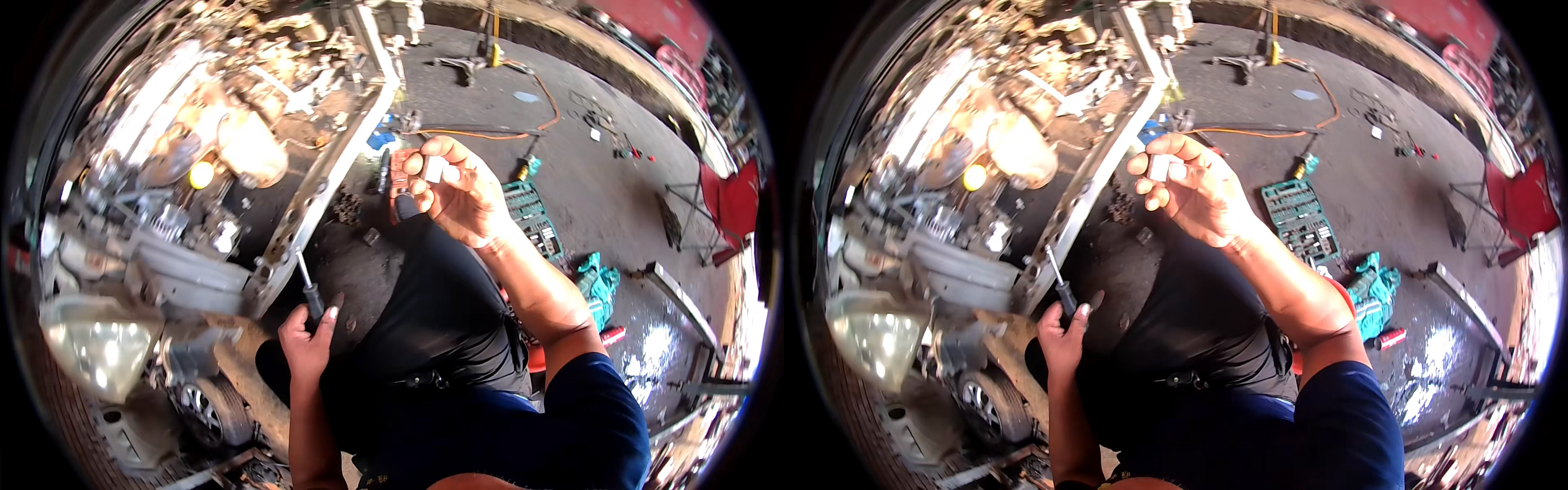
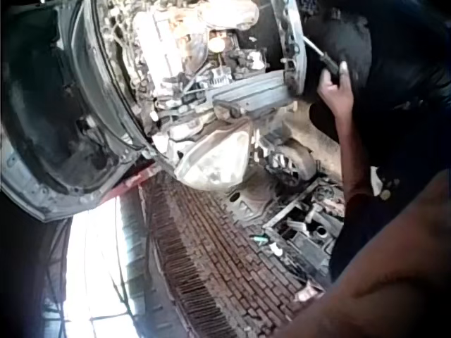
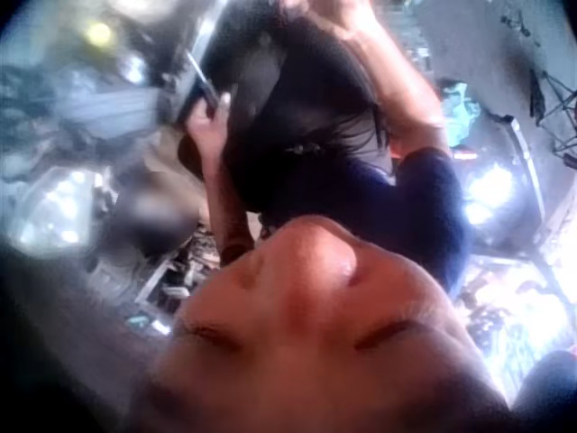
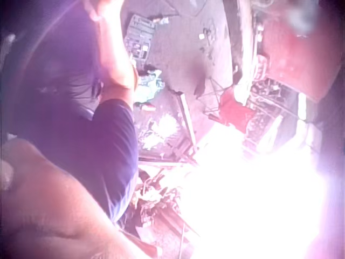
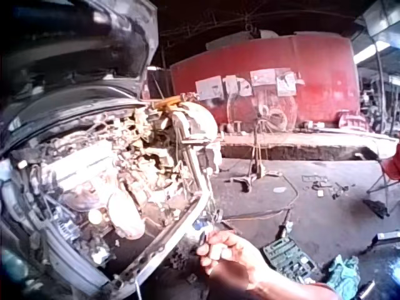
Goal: The person attaches a socket to a hand driver and turns bolts on a car engine using the tool.
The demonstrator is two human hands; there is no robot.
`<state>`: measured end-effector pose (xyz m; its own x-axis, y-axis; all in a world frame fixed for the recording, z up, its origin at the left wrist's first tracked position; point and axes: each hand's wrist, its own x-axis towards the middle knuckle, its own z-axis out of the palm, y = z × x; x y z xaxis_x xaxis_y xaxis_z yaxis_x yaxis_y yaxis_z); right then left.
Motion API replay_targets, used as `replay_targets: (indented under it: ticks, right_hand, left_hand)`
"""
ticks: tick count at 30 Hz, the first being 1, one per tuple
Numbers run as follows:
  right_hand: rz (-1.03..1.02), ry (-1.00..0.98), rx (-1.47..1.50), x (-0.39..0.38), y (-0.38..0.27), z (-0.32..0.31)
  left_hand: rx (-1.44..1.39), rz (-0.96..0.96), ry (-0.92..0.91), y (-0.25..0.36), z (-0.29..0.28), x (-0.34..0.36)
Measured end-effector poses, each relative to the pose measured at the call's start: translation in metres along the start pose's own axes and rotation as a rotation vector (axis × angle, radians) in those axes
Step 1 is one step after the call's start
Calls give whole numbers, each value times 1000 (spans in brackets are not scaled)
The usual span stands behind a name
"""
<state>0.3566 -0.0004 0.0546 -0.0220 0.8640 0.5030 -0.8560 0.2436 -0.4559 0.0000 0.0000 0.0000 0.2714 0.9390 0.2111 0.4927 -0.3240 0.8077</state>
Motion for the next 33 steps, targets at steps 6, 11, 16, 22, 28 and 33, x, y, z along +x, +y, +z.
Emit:
replay_targets:
  ticks: [6,11,16,22,28,33]
  right_hand:
    - [116,-29,-243,20,70,66]
    - [162,5,-344,25,114,99]
    - [150,99,-328,21,123,108]
    - [171,64,-282,20,117,106]
    - [279,29,-171,27,112,86]
    - [258,-29,-110,28,116,79]
  left_hand:
    - [47,204,50,50,-44,-28]
    - [11,316,110,58,-52,-41]
    - [39,308,84,57,-53,-45]
    - [13,324,93,60,-47,-43]
    - [-93,272,-39,62,-47,-37]
    - [-333,217,-125,50,-42,-36]
